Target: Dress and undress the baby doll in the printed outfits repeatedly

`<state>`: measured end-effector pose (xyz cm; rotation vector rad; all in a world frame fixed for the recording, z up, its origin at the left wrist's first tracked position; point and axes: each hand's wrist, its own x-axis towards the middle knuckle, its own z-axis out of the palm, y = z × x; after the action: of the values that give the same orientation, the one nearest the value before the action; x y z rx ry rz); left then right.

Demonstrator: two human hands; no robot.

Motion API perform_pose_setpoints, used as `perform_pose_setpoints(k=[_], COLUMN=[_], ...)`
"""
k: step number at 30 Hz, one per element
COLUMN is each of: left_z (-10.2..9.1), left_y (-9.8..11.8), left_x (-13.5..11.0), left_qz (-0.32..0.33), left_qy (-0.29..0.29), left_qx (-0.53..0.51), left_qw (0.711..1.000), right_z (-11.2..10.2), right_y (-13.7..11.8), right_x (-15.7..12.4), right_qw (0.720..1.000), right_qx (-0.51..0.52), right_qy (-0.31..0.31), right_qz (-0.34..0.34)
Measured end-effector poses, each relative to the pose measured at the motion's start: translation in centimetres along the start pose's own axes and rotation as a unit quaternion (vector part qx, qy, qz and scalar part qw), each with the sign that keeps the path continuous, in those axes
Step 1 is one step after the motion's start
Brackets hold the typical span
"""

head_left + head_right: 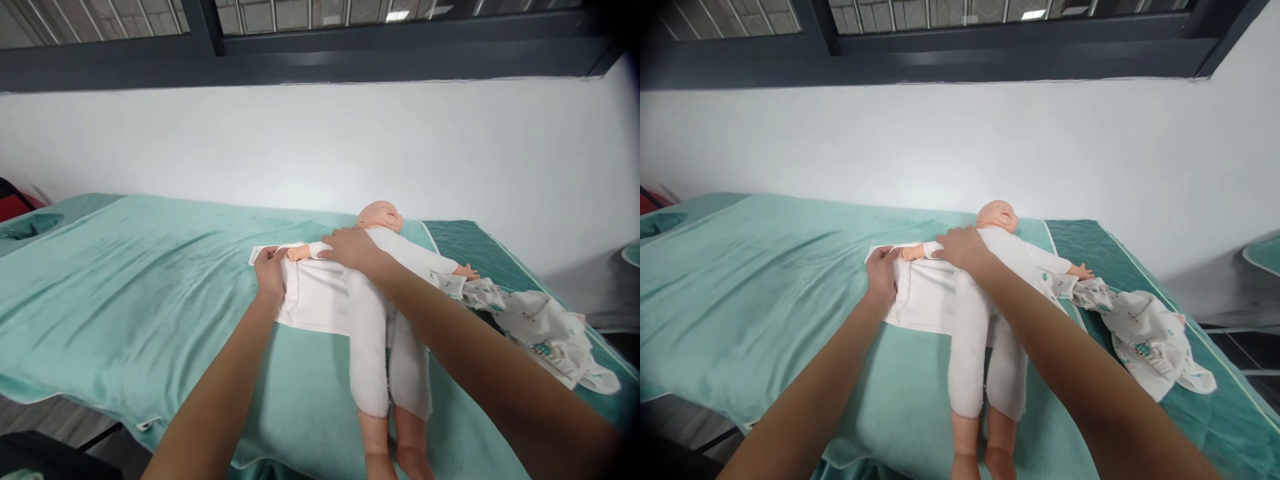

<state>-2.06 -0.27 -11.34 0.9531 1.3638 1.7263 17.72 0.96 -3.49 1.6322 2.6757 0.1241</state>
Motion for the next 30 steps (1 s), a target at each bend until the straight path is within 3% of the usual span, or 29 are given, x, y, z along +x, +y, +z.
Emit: perform_pose_setpoints(k=[3,5,11,13,15,18,20,22,24,26,30], left_z=[0.2,0.3,0.6,0.5,0.3,0.1,0.2,0.4,0.6,0.6,0.6], left_y=[0.3,0.5,0.6,0.3,-0.1,-0.6,-0.8,-0.9,-0.8,-0.7,0.0], left_x=[-0.6,-1.0,-1.8,-1.6,-1.2,-0.8,-0.7,-0.6,-0.6,-0.5,-0.8], left_qz=[0.044,0.077,0.146,0.16,0.162,0.165,0.175,0.182,0.18,0.181,0.192], left_qy=[-0.01,-0.046,-0.238,-0.218,-0.147,-0.065,-0.058,-0.062,-0.064,-0.074,-0.08], left_qx=[0.052,0.099,0.209,0.222,0.241,0.322,0.381,0.422,0.432,0.415,0.371], left_qw=[0.998,0.991,0.937,0.937,0.946,0.93,0.906,0.886,0.881,0.889,0.905], right_z=[0.5,0.9,2.0,1.7,1.0,0.3,0.9,2.4,4.4,6.0,6.7], right_y=[-0.2,-0.3,-1.4,-1.5,-0.8,2.2,4.9,7.2,8.5,8.7,7.9], right_x=[0.1,0.4,1.7,1.7,1.1,-1.1,-3.5,-6.3,-9.1,-11.5,-13.4], right_qw=[1.0,1.0,0.997,0.996,0.994,0.967,0.915,0.845,0.781,0.774,0.809], right_qx=[-0.012,-0.016,0.007,0.013,0.039,0.189,0.284,0.294,0.274,0.298,0.304], right_qy=[0.005,0.012,0.059,0.064,0.076,0.144,0.235,0.356,0.419,0.371,0.273], right_qz=[0.007,0.008,0.054,0.058,0.061,0.096,0.163,0.269,0.373,0.417,0.422])
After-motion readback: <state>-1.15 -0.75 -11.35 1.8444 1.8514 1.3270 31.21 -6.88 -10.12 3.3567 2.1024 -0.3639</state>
